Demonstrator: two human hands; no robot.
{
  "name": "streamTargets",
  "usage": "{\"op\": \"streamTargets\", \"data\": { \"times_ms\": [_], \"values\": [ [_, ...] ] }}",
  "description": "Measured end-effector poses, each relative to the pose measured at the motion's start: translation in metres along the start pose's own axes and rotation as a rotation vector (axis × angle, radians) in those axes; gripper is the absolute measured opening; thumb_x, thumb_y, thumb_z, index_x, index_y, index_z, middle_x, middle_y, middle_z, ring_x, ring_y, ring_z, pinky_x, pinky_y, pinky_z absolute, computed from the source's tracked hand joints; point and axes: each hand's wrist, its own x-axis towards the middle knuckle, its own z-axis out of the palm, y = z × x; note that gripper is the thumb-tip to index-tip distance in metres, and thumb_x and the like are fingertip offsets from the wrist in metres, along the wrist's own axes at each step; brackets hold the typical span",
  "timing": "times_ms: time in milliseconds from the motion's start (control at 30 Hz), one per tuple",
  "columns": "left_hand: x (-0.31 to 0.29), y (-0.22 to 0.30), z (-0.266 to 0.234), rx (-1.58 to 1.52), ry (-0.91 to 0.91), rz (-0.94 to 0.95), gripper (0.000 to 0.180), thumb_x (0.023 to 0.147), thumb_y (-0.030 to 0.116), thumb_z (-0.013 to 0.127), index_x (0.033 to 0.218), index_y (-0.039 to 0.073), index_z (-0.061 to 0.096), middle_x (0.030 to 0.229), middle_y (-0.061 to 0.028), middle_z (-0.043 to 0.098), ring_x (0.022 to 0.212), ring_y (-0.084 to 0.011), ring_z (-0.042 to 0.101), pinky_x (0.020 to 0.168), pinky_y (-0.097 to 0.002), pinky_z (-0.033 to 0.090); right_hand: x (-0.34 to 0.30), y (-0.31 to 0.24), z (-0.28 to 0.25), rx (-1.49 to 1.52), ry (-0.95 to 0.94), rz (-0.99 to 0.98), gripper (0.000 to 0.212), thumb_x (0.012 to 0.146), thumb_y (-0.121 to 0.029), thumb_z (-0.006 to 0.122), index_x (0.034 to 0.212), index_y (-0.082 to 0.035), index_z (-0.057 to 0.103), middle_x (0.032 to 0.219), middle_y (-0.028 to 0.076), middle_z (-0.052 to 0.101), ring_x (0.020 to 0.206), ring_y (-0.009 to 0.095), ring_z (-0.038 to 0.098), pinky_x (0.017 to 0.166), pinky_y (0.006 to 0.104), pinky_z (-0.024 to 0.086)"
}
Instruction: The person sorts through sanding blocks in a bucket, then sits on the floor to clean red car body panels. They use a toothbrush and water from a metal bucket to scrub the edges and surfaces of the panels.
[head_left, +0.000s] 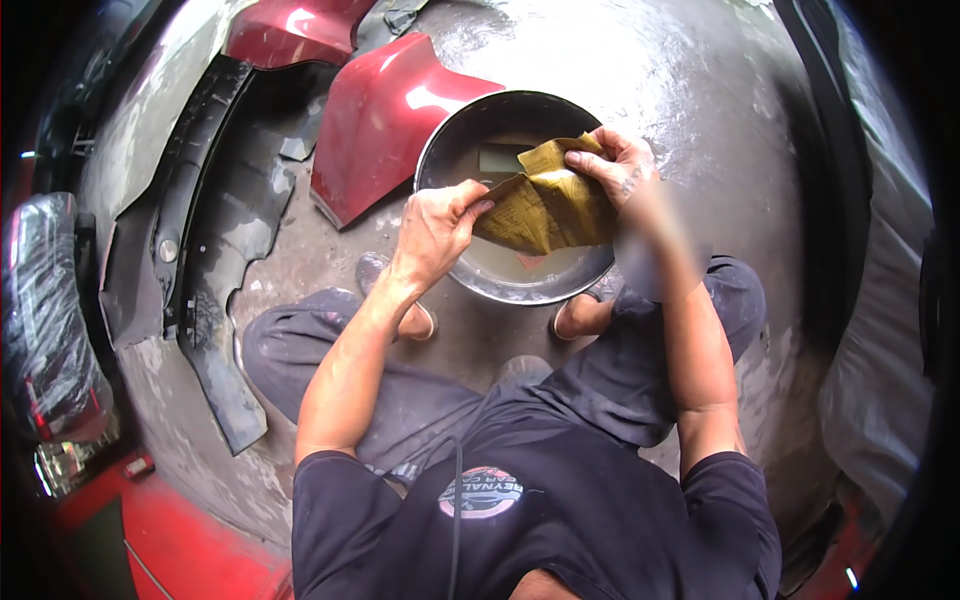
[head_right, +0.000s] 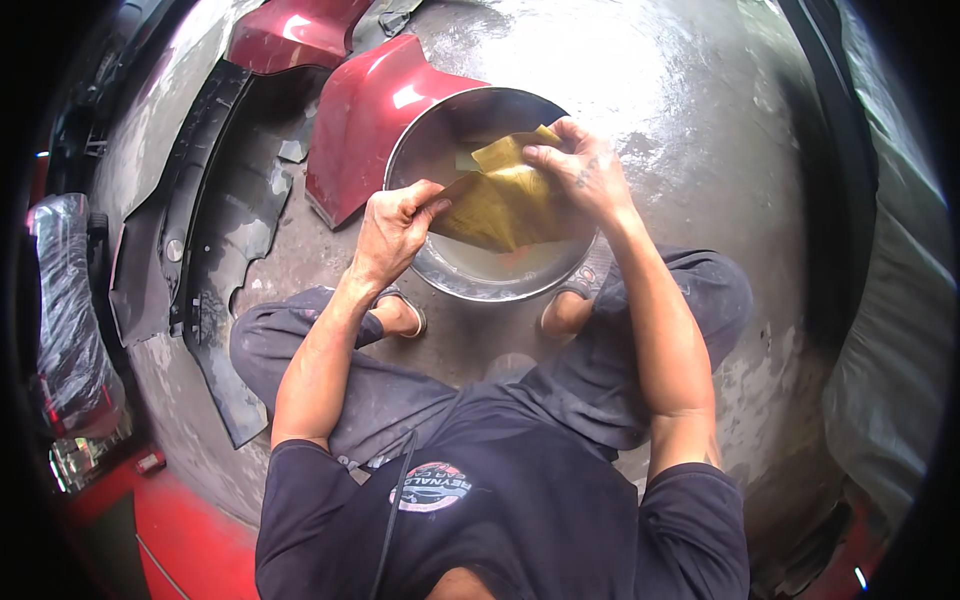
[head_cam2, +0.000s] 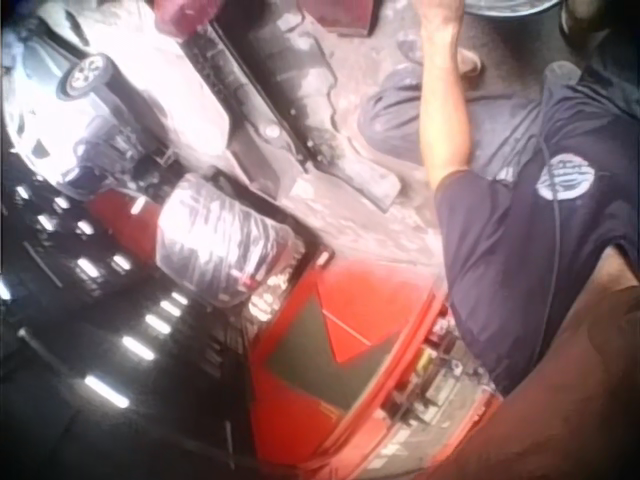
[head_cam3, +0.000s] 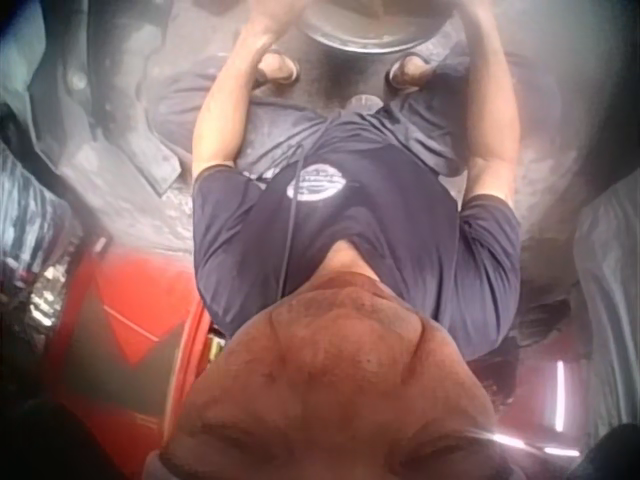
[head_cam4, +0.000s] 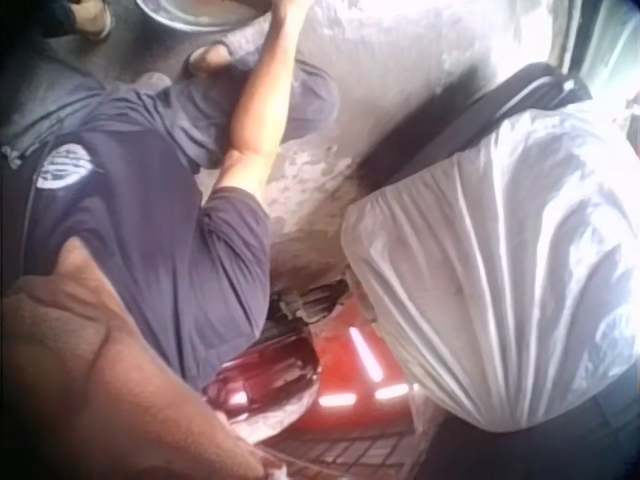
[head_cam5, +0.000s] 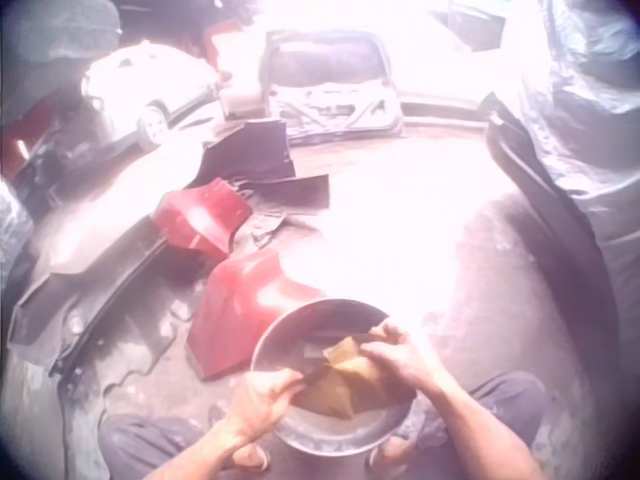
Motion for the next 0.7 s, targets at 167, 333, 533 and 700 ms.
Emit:
{"op": "streamTargets", "data": {
  "times_ms": [167,333,533,700],
  "values": [
    [0.0,0.002,-0.004,-0.133,0.037,-0.04,0.011,0.09,-0.002,0.07,0.1,-0.003,0.069,0.076,-0.011,0.068,0.069,-0.0095,0.062,0.066,-0.0273,0.051,0.01,0.013,-0.014,0.064,0.131,0.004,0.029,0.089,-0.014,0.078,0.109,0.005,0.071,0.097,0.009,0.075,0.087,0.012,0.068,0.079,0.0267,0.054],
    [-0.004,-0.028,-0.022,-0.501,0.126,-0.244,0.013,0.1,0.007,0.068,0.107,-0.004,0.069,0.096,0.0001,0.071,0.086,-0.0056,0.062,0.076,-0.0228,0.051,0.01,0.009,-0.031,0.214,0.281,-0.102,0.025,0.091,-0.009,0.076,0.111,0.005,0.07,0.096,0.009,0.074,0.082,0.011,0.069,0.076,0.0246,0.055],
    [0.003,-0.043,-0.036,-0.711,0.393,-0.294,0.021,0.101,0.009,0.065,0.115,-0.005,0.065,0.105,-0.0092,0.074,0.09,-0.012,0.07,0.083,-0.0268,0.056,0.018,0.01,-0.064,0.575,0.449,-0.161,0.035,0.092,-0.007,0.073,0.122,0.005,0.062,0.106,0.012,0.073,0.088,0.017,0.072,0.076,0.0276,0.057],
    [0.001,-0.036,0.009,-1.078,0.249,-0.381,0.032,0.102,0.016,0.064,0.13,0.0,0.06,0.117,-0.0105,0.072,0.099,-0.0161,0.072,0.089,-0.0323,0.059,-0.012,-0.025,0.009,0.825,0.123,-0.041,0.049,0.088,-0.003,0.074,0.133,0.003,0.055,0.111,0.012,0.07,0.091,0.018,0.071,0.078,0.0298,0.059]
  ]
}}
